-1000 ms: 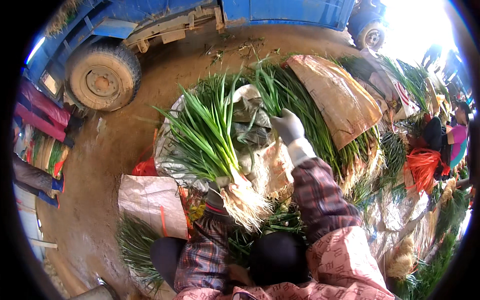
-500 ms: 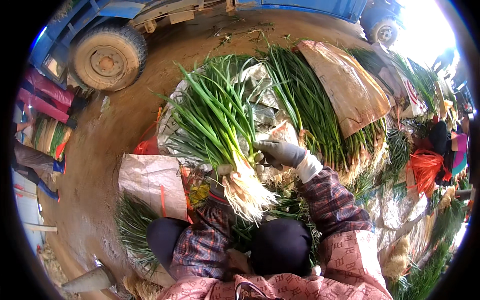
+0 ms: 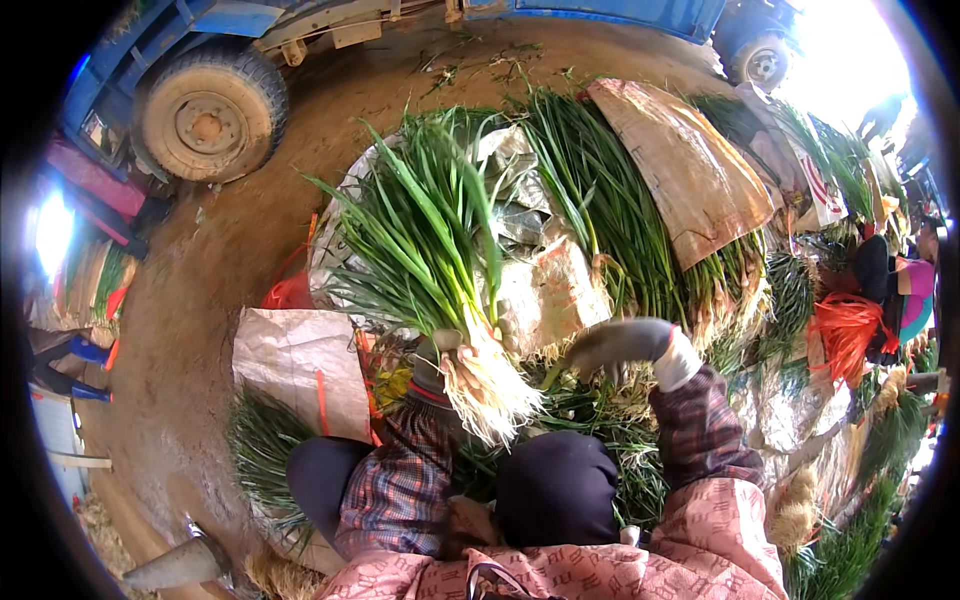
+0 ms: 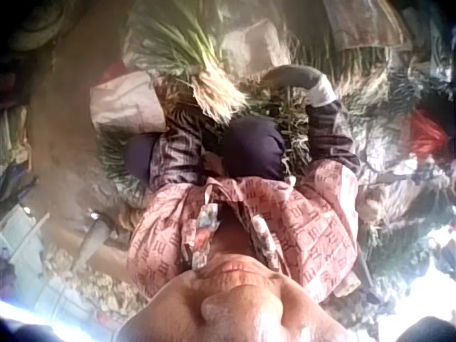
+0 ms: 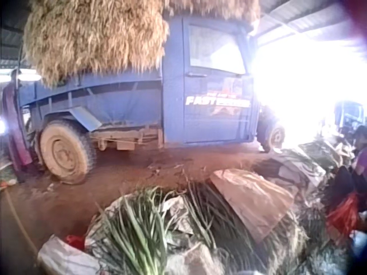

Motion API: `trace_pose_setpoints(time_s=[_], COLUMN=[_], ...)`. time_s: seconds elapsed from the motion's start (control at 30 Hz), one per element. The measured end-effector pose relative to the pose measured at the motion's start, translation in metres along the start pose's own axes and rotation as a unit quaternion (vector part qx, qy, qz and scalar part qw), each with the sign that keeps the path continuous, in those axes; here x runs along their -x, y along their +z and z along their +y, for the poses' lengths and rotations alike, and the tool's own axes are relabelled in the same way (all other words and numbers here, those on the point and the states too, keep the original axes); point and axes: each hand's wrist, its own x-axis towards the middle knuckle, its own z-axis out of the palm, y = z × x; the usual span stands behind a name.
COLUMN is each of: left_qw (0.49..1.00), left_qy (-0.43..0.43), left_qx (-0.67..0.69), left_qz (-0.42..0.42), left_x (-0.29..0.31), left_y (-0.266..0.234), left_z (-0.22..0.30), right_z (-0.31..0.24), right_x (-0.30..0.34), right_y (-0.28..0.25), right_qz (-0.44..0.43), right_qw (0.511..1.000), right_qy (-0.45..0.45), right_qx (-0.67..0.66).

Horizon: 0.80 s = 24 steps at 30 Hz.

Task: The person cleans bunches of green onions by hand and ties them together with a red strap.

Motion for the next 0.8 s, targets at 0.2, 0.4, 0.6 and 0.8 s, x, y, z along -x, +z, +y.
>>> trace_pose_setpoints(time_s=[0.2, 0.4, 0.6, 0.8], left_qw=[0.998, 0.990, 0.986, 0.997], left_qy=[-0.054, -0.015, -0.099, -0.007], left_qx=[-0.019, -0.052, -0.078, -0.034], left_qz=[-0.032, 0.130, 0.105, 0.063], left_x=[-0.009, 0.002, -0.008, -0.017], left_y=[-0.001, 0.028, 0.004, -0.019], left_z=[0.008, 0.001, 0.004, -0.001], right_z=[-0.051, -0.058, -0.043, 0.008], right_x=[-0.059, -0.071, -0.067, -0.097], right_y=[0.010, 0.026, 0.044, -0.051], right_qz=[0.220, 0.128, 0.354, 0.537], right_qw=[0.963, 0.978, 0.917, 0.801], right_qy=[-0.119, -0.103, -0.147, 0.180], right_qx=[-0.097, -0.128, 0.112, 0.193])
